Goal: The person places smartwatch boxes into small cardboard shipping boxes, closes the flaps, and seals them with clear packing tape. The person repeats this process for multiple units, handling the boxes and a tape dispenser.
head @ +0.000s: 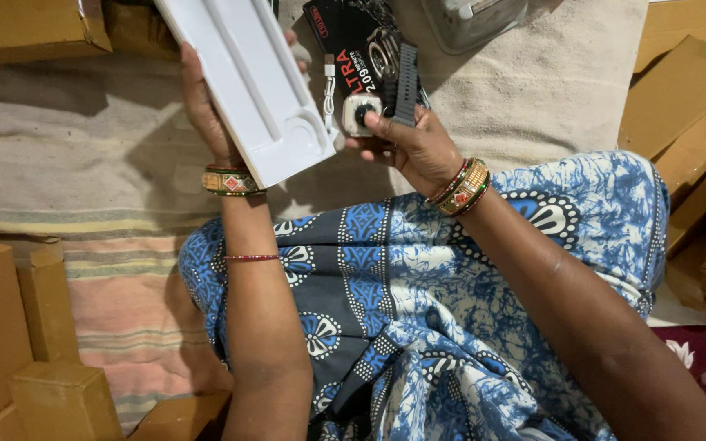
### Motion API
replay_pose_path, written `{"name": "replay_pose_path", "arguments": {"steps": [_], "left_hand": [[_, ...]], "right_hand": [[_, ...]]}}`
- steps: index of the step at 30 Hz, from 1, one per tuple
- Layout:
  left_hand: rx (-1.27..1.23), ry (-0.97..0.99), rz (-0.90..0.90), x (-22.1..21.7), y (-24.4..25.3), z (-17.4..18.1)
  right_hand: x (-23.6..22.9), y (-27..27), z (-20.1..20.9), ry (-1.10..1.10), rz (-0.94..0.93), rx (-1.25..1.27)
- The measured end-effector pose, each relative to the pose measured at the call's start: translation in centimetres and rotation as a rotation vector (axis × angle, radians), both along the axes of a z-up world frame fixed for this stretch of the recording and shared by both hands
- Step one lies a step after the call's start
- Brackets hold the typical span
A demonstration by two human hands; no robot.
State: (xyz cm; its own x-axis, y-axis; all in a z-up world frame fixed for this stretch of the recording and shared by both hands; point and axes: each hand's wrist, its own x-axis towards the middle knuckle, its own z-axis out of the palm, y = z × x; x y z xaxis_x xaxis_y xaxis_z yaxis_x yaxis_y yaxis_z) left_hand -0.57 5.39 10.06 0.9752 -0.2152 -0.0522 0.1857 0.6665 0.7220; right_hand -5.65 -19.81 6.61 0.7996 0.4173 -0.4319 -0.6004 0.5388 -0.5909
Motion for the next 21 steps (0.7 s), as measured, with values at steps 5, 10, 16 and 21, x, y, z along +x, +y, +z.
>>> {"name": "replay_pose_path", "arguments": {"steps": [5, 10, 16, 21], "left_hand": [[0.03, 0.176, -0.126, -0.1, -1.4, 0.6], [0.057, 0.116, -0.177, -0.1, -2.2, 0.8], [0.122, 0.143, -0.226, -0.3, -2.8, 1.2], [0.095, 0.285, -0.276, -0.5, -3.6, 0.9]], "right_hand": [[-0.1, 0.1, 0.1, -0.129, -0.133, -0.041], [0.0, 0.0, 0.4, -0.471, -0.11, -0.263], [0.0, 0.1, 1.0, -0.777, 0.023, -0.309], [-0.4, 0.2, 1.8, -0.886, 0.129, -0.405]]}}
